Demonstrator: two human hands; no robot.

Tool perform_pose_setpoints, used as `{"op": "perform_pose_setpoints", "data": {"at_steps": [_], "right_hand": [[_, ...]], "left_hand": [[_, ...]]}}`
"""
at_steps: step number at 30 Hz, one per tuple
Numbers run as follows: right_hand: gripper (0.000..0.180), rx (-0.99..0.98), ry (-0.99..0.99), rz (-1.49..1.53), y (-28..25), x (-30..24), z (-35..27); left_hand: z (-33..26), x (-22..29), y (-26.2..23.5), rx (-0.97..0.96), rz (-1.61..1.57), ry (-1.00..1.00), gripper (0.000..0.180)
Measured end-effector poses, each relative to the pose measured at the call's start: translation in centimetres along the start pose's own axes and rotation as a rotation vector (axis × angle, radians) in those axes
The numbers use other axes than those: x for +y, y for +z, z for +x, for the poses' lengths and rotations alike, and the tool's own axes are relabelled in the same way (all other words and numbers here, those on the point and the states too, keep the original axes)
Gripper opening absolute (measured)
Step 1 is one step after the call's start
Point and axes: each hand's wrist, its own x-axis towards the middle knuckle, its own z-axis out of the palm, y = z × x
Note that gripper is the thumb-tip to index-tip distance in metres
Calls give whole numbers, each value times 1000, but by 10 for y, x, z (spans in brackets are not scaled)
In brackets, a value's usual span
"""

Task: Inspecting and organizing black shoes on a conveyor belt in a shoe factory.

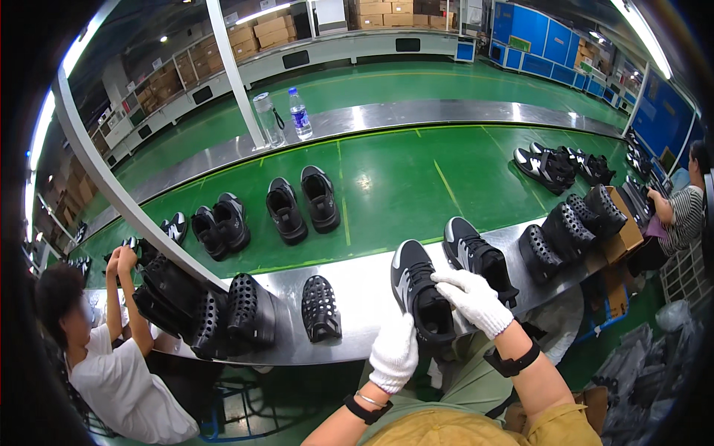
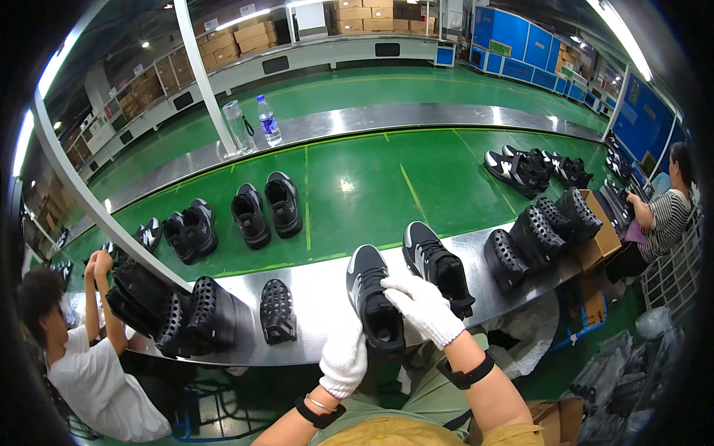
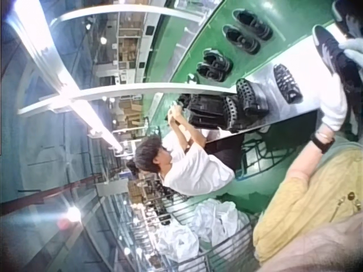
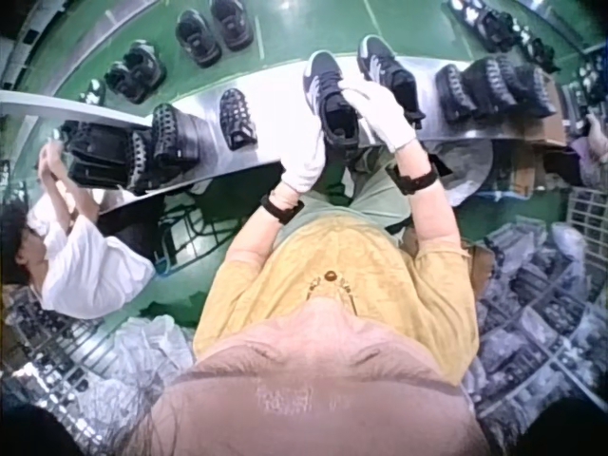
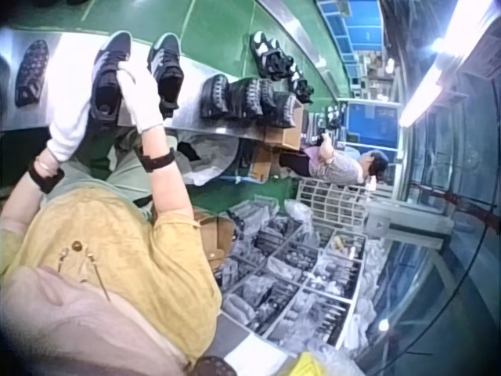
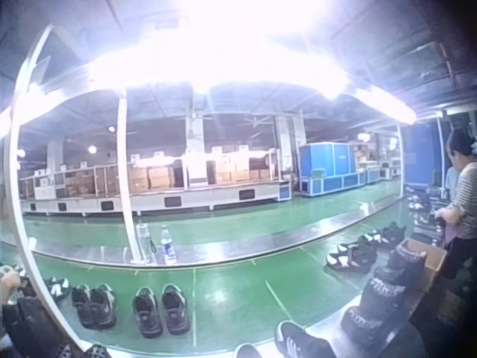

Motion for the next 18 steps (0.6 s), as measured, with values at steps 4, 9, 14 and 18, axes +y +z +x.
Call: {"op": "perform_pose_setpoints", "data": {"at_steps": [4, 9, 14, 18], "right_hand": [[30, 6, 44, -172, -16, -22, -14], [21, 15, -417, -538, -2, -43, -10], [15, 72, -482, -528, 7, -31, 13], [25, 149, -317, -463, -32, -34, -15]], "left_hand": [[6, 3, -26, 33, -155, -158, 25], [43, 2, -19, -296, -58, -358, 52], [64, -10, 12, -276, 39, -140, 66], [51, -17, 14, -240, 105, -171, 63]]}}
